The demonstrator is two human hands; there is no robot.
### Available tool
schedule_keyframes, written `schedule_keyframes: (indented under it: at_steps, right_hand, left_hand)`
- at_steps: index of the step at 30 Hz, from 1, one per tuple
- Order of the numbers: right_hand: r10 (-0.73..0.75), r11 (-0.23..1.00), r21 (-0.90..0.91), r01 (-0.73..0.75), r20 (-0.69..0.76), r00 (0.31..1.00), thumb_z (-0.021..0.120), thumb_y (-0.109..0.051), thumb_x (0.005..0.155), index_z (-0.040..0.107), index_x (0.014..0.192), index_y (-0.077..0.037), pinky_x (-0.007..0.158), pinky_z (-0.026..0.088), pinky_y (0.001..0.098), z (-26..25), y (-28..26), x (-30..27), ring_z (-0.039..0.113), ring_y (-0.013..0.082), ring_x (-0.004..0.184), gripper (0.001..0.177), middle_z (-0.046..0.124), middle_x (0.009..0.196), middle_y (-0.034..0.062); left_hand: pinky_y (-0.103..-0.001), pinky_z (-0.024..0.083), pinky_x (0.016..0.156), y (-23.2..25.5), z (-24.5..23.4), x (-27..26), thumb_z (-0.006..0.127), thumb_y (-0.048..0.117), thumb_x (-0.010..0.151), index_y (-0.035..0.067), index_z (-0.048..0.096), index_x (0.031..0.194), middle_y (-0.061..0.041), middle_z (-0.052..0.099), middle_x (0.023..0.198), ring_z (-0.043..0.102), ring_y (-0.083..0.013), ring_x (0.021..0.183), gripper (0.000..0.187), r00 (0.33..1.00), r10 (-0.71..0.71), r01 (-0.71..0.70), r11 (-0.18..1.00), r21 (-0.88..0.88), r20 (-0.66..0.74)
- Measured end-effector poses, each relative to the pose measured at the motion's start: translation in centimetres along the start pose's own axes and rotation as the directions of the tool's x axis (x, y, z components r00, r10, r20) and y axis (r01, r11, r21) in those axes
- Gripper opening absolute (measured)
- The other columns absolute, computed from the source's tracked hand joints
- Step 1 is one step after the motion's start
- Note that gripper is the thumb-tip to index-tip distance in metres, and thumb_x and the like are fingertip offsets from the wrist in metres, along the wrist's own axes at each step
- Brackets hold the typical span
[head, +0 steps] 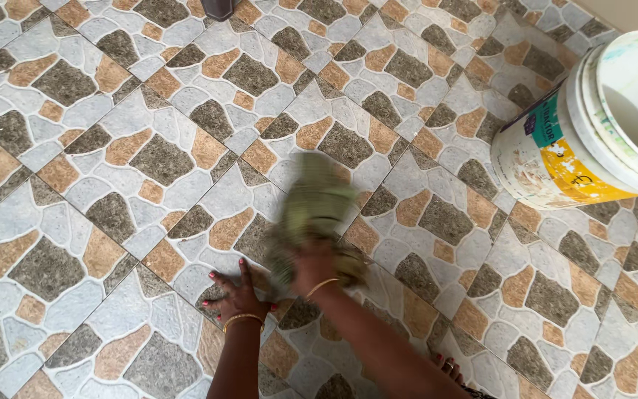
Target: The person cleans the tiled floor by wiping it with a cloth.
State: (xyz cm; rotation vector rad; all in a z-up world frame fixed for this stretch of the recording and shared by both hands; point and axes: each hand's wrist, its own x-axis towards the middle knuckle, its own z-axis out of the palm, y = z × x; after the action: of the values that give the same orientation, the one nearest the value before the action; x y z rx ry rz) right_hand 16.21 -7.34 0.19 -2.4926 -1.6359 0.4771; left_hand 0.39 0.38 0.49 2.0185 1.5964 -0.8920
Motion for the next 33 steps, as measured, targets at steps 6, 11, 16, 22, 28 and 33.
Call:
schedule_keyframes:
  at_steps: [6,11,16,22,28,33]
  right_hand:
    - [-0.220,0.967,-0.042,0.251,0.359,0.907,0.088,-0.038,0.069,0.043,0.151,-0.040,0.112,0.032,0.0698,-3.7,-2.2,9.0,0.030,0.0463,0.144,0.094,0.019,0.169,-0.0030]
    - [0.125,0.969,-0.242,-0.041,0.344,0.931,0.075,-0.058,0.082,0.045,0.153,-0.041,0.112,0.037,0.0671,-7.7,4.6,14.6,0.050,0.0406,0.133,0.079,0.045,0.154,0.0128]
    - [0.470,0.880,-0.011,-0.476,0.174,0.865,0.074,-0.048,0.082,0.042,0.155,-0.022,0.112,0.043,0.0549,-7.5,18.3,13.6,0.053,0.0364,0.134,0.084,0.054,0.150,0.0129]
    - [0.715,0.699,-0.033,-0.714,0.045,0.698,0.069,-0.057,0.078,0.030,0.160,-0.034,0.106,0.045,0.0592,-4.9,18.8,4.7,0.042,0.0522,0.136,0.094,0.022,0.161,0.0234]
    - [0.389,0.921,-0.055,-0.385,0.125,0.913,0.086,-0.055,0.067,0.039,0.154,-0.013,0.104,0.045,0.0601,1.6,3.4,-2.2,0.044,0.0489,0.127,0.107,0.033,0.148,0.0281]
    - [-0.135,0.988,-0.040,0.147,0.215,0.967,0.089,-0.039,0.060,0.053,0.146,-0.033,0.108,0.032,0.0692,-0.4,0.1,-3.5,0.034,0.0501,0.135,0.093,0.031,0.159,0.0137]
  left_hand:
    - [-0.058,0.042,0.109,0.0,-0.4,0.1,0.080,0.074,0.068,0.038,-0.011,0.163,-0.036,-0.017,0.167,0.023,-0.0683,0.142,0.136,0.997,-0.008,0.004,0.998,0.063,0.072]
    - [-0.074,0.016,0.117,0.1,-1.1,-0.2,0.078,0.074,0.072,0.034,-0.018,0.162,-0.042,-0.017,0.161,0.024,-0.0534,0.147,0.138,0.998,0.043,-0.046,0.997,0.063,0.051]
    - [-0.073,0.018,0.116,-0.2,-0.9,0.0,0.077,0.072,0.075,0.036,-0.018,0.161,-0.040,-0.019,0.161,0.018,-0.0582,0.147,0.133,0.996,0.057,-0.059,0.998,0.032,0.062]
    - [-0.075,0.020,0.113,-0.1,-0.4,0.3,0.078,0.070,0.076,0.036,-0.016,0.162,-0.040,-0.017,0.162,0.013,-0.0639,0.145,0.132,0.998,0.060,-0.060,0.998,0.022,0.024]
    - [-0.075,0.021,0.112,0.3,-0.5,-0.2,0.081,0.071,0.073,0.036,-0.014,0.164,-0.039,-0.017,0.164,0.010,-0.0670,0.144,0.136,0.999,0.029,-0.030,0.999,0.019,0.044]
    - [-0.082,0.028,0.103,0.1,0.2,0.2,0.072,0.075,0.080,0.027,-0.015,0.159,-0.042,-0.008,0.155,0.005,-0.0589,0.154,0.127,0.986,0.126,-0.105,0.976,0.191,-0.105]
